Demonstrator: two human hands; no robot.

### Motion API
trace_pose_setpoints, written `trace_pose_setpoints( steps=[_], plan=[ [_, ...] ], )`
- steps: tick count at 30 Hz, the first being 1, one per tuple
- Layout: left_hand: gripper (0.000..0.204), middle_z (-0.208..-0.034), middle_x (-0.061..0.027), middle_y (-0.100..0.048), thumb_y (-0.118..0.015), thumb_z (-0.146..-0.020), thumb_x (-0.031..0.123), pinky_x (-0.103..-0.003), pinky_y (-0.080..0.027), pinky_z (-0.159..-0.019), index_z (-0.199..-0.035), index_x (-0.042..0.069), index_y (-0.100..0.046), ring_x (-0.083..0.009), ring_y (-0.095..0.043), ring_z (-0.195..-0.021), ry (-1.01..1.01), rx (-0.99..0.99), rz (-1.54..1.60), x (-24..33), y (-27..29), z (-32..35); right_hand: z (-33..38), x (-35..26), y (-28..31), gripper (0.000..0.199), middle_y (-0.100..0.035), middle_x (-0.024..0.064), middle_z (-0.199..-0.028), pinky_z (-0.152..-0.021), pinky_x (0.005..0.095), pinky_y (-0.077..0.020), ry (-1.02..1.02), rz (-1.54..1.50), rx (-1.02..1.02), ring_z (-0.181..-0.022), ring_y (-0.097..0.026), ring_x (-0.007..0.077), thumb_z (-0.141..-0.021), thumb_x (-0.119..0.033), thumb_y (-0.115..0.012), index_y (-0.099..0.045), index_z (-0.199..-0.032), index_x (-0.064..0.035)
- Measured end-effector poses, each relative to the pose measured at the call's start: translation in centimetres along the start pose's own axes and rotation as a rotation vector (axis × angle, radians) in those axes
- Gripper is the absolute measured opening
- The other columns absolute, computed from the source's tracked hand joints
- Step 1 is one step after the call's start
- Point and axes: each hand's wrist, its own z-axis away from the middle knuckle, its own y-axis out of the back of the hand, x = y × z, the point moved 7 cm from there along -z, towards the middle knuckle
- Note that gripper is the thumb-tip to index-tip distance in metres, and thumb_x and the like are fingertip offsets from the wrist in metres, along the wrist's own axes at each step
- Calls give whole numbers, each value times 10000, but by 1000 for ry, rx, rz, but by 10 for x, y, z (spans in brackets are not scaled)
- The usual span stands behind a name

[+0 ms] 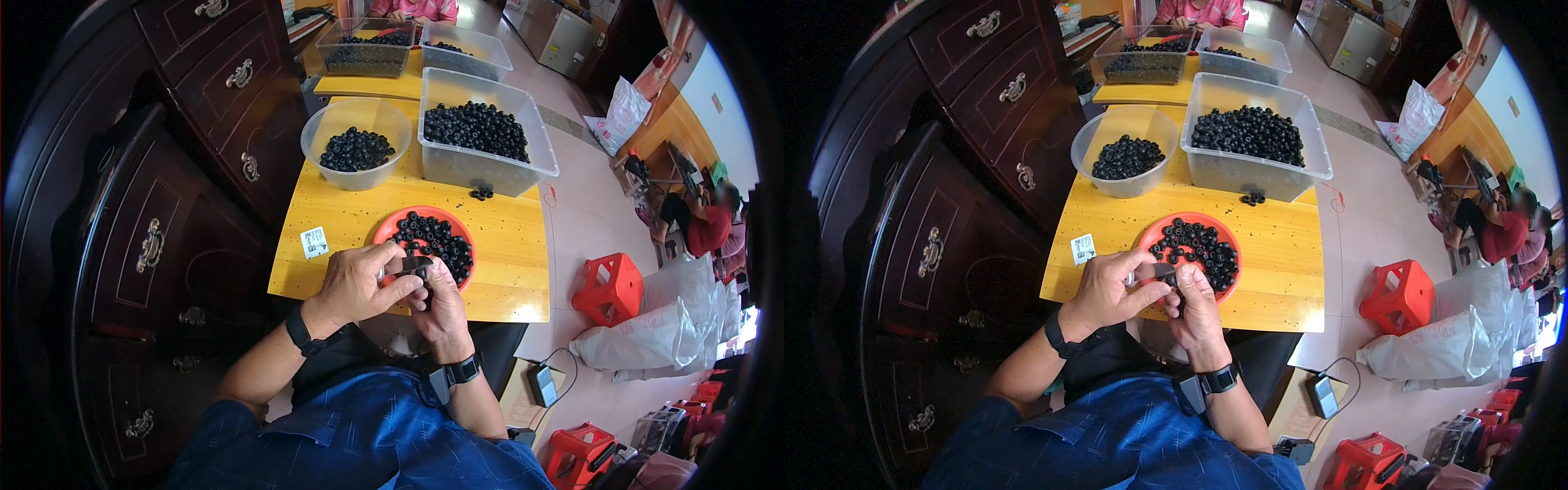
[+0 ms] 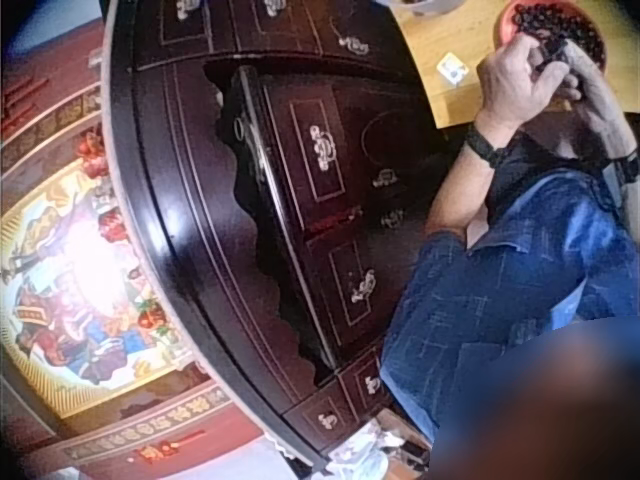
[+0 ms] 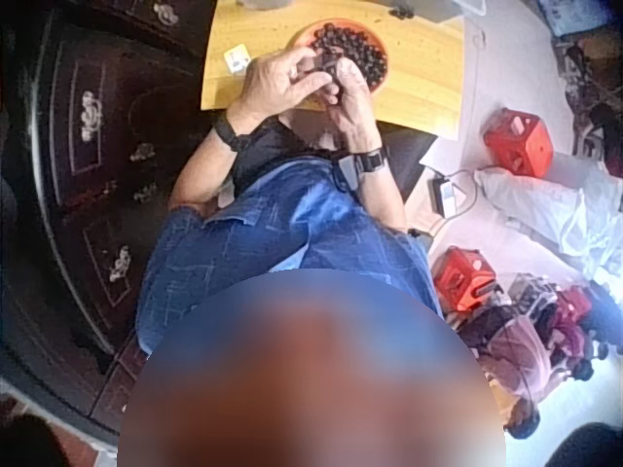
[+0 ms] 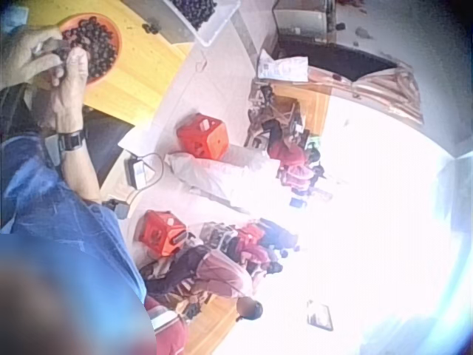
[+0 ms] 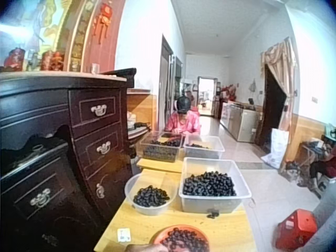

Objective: Manually sort and inspect small black objects (possibly dried fruit or rubber components) by hand.

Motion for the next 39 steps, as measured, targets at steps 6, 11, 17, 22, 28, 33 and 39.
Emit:
trace_pose_setpoints(
  steps=[6, 11, 17, 22, 28, 33, 39],
  plan=[
    [153, -728, -38, -661, -714, -889, 162, -276, -482, -563, -896, 36, -626, -100, -620, -622, 131, -82, 280, -21, -21, 8, -1, 3, -3, 161, -573, -45, -777, -495, 167, -358, -2, 70, -34, -596, -450, 27, -972, -268, -630, -570, -906, -135],
    [99, -817, -5, -677, -600, -958, 89, -226, -495, -688, -882, 38, -634, -59, -605, -743, 337, -132, 812, -32, -35, 12, 0, 2, 1, 154, -580, -46, -785, -494, 168, -356, 3, 108, -67, -597, -452, 28, -975, -263, -627, -579, -911, -132],
    [95, -757, 45, -600, -635, -946, 113, -220, -469, -679, -896, 36, -616, -37, -542, -705, 334, -96, 741, -40, -34, 12, -2, 4, -1, 149, -596, -42, -798, -485, 159, -352, -35, 126, -64, -590, -459, 20, -982, -263, -614, -589, -932, -125],
    [108, -737, 58, -562, -693, -896, 100, -219, -444, -623, -888, 29, -613, -31, -502, -678, 316, -146, 494, -36, -30, 14, -5, 1, -1, 150, -602, -43, -803, -480, 155, -350, -45, 129, -56, -580, -457, 18, -988, -265, -604, -602, -958, -118],
    [168, -726, 25, -601, -737, -802, 110, -248, -440, -592, -821, -4, -615, -34, -514, -688, 258, -200, 325, -42, -14, -15, -8, 12, 6, 222, -650, -2, -862, -494, 185, -385, -180, 12, -5, -620, -491, 56, -994, -325, -581, -619, -988, -106],
    [247, -732, -10, -618, -735, -844, 143, -248, -470, -628, -1027, -11, -671, -62, -546, -692, 169, 145, 11, -55, 43, -77, -17, 14, 20, 337, -667, 121, -1099, -725, 275, -533, -269, -471, -66, -866, -626, 178, -1004, -344, -535, -634, -1102, -37],
    [317, -737, -52, -648, -738, -835, 134, -277, -498, -649, -1122, 24, -662, -96, -605, -682, 130, -78, 16, -32, 10, -39, -20, 3, 18, 425, -576, 181, -1329, -1028, 411, -475, -185, -486, -66, -1197, -574, 284, -1033, -355, -454, -560, -1270, -19]
  ],
)
